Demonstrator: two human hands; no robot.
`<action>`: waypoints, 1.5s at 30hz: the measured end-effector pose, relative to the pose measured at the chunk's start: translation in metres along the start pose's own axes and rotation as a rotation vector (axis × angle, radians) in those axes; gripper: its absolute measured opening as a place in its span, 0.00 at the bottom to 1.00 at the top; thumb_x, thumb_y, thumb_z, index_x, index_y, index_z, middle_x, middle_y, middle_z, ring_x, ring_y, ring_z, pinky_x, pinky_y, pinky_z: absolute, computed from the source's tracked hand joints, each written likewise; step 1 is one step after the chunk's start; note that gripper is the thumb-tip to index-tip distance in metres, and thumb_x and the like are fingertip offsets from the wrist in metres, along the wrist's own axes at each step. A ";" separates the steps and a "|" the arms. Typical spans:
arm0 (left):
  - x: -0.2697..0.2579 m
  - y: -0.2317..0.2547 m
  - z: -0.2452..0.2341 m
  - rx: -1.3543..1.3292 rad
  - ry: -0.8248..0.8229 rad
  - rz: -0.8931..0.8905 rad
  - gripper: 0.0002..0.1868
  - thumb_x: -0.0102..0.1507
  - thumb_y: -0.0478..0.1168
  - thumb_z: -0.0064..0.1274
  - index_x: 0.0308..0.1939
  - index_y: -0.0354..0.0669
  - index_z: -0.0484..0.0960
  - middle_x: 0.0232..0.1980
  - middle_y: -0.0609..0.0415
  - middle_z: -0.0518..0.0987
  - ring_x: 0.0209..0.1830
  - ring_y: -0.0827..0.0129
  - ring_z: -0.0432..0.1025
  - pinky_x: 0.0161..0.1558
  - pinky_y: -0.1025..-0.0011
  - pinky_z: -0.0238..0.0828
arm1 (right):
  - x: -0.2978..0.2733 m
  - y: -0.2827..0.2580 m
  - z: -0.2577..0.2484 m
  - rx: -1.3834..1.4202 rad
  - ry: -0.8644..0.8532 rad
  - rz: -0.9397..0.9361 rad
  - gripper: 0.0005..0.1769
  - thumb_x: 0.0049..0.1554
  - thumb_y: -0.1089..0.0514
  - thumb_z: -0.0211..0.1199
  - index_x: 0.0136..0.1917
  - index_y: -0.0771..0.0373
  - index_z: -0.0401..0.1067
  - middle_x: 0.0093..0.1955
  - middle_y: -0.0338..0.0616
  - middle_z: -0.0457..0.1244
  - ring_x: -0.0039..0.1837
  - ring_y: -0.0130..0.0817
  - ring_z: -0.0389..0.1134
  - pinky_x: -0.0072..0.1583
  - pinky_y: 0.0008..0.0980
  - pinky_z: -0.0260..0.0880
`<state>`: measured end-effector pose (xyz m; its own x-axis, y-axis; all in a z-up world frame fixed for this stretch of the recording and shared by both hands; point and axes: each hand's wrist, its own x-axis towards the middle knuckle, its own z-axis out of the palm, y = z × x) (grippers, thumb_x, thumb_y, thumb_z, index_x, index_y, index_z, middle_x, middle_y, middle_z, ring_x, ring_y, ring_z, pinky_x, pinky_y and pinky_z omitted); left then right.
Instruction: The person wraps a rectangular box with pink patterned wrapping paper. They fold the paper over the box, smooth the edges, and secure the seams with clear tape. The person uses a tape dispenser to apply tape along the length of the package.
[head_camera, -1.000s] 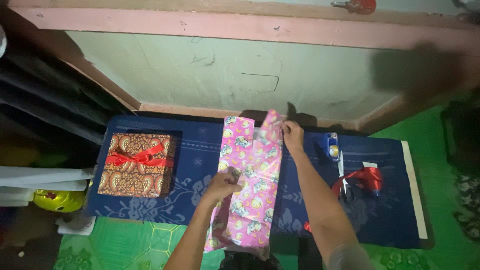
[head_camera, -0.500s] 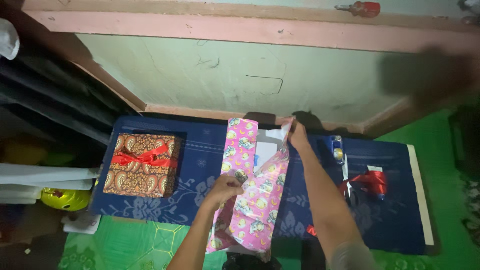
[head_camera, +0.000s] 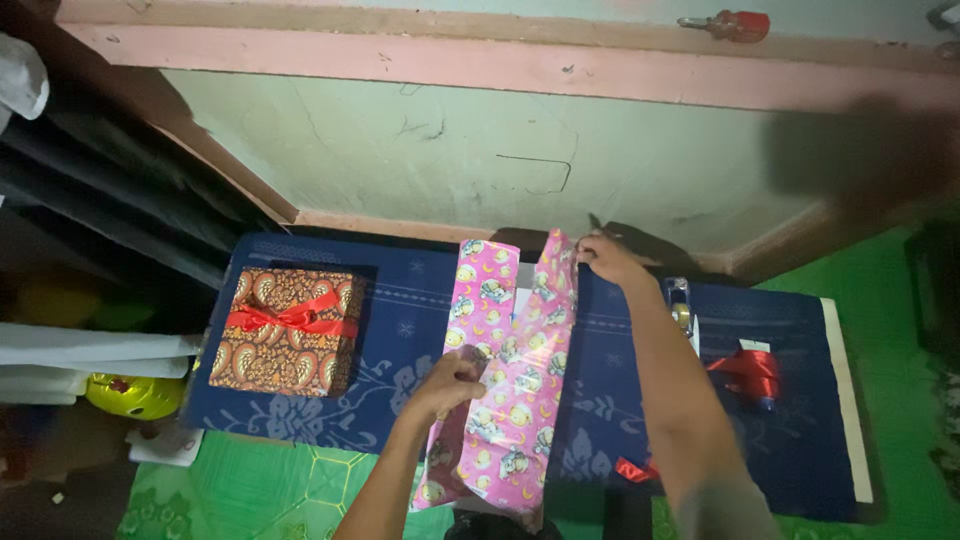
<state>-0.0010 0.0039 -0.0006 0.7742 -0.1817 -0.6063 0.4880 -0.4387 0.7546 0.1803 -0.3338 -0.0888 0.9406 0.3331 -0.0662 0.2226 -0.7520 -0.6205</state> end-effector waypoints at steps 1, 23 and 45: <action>0.001 -0.001 0.000 0.006 0.006 0.043 0.14 0.38 0.40 0.57 0.23 0.39 0.72 0.33 0.51 0.69 0.30 0.71 0.65 0.29 0.74 0.62 | 0.002 0.002 -0.001 -0.007 -0.027 0.025 0.10 0.48 0.56 0.57 0.39 0.65 0.69 0.44 0.46 0.59 0.52 0.39 0.59 0.54 0.36 0.57; -0.005 0.009 -0.005 0.069 -0.102 0.048 0.12 0.40 0.38 0.53 0.14 0.37 0.65 0.30 0.53 0.65 0.26 0.69 0.62 0.26 0.73 0.58 | 0.016 -0.019 -0.022 0.145 -0.330 0.124 0.08 0.50 0.60 0.53 0.43 0.62 0.68 0.42 0.41 0.63 0.50 0.34 0.61 0.53 0.31 0.60; -0.016 0.021 -0.009 0.162 -0.088 0.035 0.13 0.39 0.41 0.53 0.22 0.40 0.68 0.38 0.53 0.65 0.37 0.65 0.63 0.39 0.72 0.61 | 0.026 0.006 0.009 -0.048 -0.056 0.077 0.09 0.46 0.63 0.53 0.39 0.59 0.73 0.43 0.46 0.59 0.50 0.39 0.59 0.53 0.33 0.60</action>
<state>0.0004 0.0057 0.0275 0.7475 -0.2725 -0.6058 0.3847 -0.5659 0.7292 0.2041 -0.3239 -0.1014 0.9398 0.3035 -0.1570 0.1633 -0.8025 -0.5739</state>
